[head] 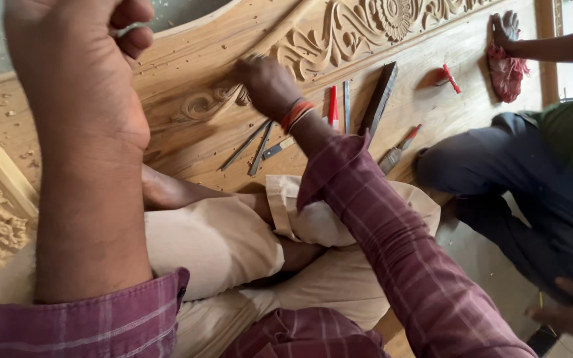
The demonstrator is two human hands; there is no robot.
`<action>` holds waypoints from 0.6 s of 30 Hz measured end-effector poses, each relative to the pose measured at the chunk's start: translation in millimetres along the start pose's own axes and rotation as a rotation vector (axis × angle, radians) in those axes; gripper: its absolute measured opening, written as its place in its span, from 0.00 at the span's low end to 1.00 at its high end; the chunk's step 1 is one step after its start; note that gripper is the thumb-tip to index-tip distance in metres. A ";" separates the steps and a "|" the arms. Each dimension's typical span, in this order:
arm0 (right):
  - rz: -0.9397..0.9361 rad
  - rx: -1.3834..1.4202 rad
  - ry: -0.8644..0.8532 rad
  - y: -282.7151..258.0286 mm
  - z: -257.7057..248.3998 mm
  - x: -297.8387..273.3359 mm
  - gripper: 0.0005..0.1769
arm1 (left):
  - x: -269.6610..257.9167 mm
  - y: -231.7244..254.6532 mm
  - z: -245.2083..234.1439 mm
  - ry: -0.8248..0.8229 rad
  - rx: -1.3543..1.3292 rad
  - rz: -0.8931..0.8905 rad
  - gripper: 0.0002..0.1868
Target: The person sits cross-legged on the floor and carves intricate floral patterns into a large wooden panel using a chisel and a wooden mallet. They repeatedly strike the chisel to shape the wood and occasionally use a brush to clear away wood shavings.
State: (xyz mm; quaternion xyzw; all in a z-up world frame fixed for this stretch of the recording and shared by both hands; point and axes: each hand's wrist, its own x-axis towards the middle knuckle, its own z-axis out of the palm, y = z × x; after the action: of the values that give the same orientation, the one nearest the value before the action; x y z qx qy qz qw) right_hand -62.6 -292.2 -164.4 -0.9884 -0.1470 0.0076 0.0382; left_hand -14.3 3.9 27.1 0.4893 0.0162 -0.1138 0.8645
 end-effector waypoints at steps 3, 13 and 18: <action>-0.087 -0.088 -0.005 -2.3 -3.4 -16.4 0.19 | -1.7 -0.9 4.4 -0.027 -0.046 -0.016 0.04; 0.146 -0.044 0.169 -25.0 -9.2 -18.6 0.15 | 0.1 -1.2 7.6 -0.055 0.003 -0.045 0.03; 0.319 0.181 -0.405 23.8 -45.5 -47.0 0.14 | 13.5 -16.6 -4.6 0.028 0.093 -0.096 0.09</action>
State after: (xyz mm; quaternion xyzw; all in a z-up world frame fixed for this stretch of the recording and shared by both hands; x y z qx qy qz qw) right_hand -99.5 -331.9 -120.7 -0.9699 0.0070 0.2242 0.0944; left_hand -4.3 -2.9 8.8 0.5293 0.0463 -0.1486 0.8341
